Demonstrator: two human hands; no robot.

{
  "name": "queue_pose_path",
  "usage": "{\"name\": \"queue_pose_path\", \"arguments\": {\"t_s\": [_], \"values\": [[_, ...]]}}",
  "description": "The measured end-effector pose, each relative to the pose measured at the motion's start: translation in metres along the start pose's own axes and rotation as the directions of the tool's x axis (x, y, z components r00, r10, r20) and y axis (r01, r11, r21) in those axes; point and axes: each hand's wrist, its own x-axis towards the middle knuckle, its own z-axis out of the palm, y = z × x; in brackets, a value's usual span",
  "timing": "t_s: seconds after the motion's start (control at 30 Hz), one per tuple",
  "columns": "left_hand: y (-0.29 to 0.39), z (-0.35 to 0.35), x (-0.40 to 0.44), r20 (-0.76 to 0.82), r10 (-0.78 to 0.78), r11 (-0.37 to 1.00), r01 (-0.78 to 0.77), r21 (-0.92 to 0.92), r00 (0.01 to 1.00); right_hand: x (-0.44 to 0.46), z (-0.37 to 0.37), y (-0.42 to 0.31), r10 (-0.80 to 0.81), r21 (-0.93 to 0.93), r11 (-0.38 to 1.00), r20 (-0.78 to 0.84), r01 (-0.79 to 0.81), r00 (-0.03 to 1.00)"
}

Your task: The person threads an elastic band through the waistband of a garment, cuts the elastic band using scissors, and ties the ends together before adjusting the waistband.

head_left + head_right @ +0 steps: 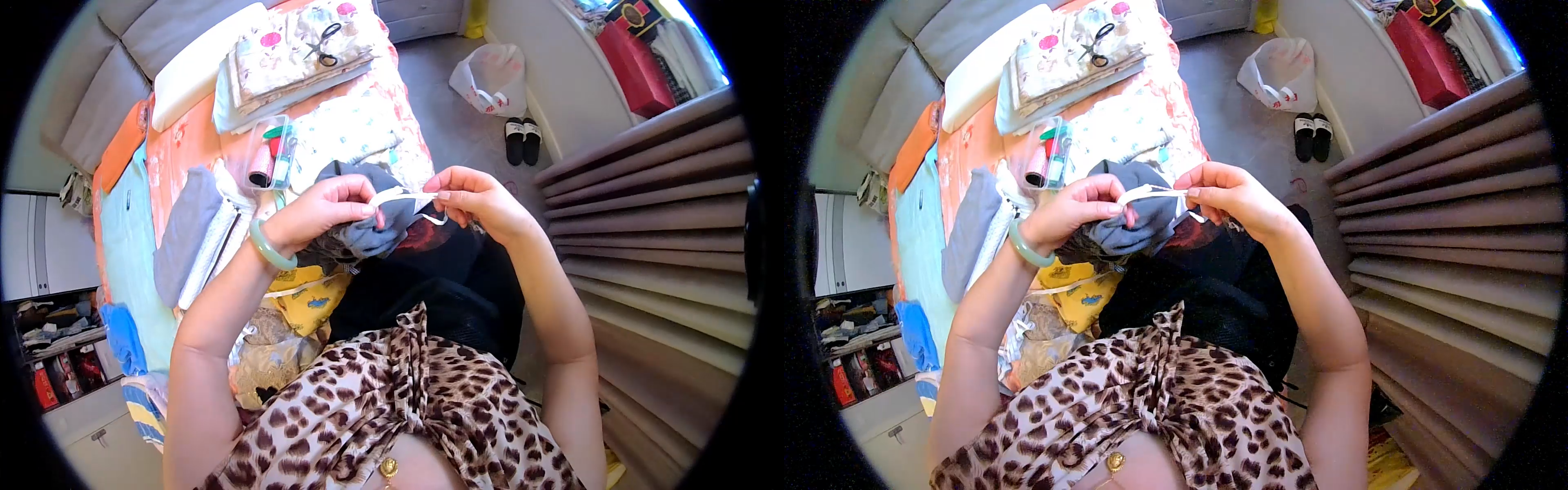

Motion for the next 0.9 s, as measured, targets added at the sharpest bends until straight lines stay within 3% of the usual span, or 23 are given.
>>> {"name": "queue_pose_path", "arguments": {"t_s": [0.2,0.5,0.67,0.77,0.9], "values": [[-0.043,0.006,-0.018,0.040,-0.024,0.992,0.029,-0.124,0.999,0.012,0.010,0.014,0.035,-0.092,0.995,0.005,-0.034,0.999],[-0.089,0.017,-0.035,-0.231,-0.002,0.992,-0.026,-0.119,0.973,0.031,0.024,0.017,0.076,-0.180,0.981,0.028,-0.070,0.997],[-0.096,0.030,-0.038,-0.448,0.095,0.995,-0.084,0.044,0.889,0.040,0.029,0.002,0.031,-0.065,0.997,0.005,-0.031,0.999],[-0.088,0.041,-0.041,-0.577,0.180,0.980,-0.096,0.173,0.796,0.034,0.042,-0.005,-0.014,-0.096,0.995,0.014,0.015,1.000],[-0.085,0.042,-0.043,-0.589,0.438,0.855,-0.112,0.507,0.679,0.012,0.045,0.010,0.086,-0.314,0.947,0.030,-0.072,0.996]]}}
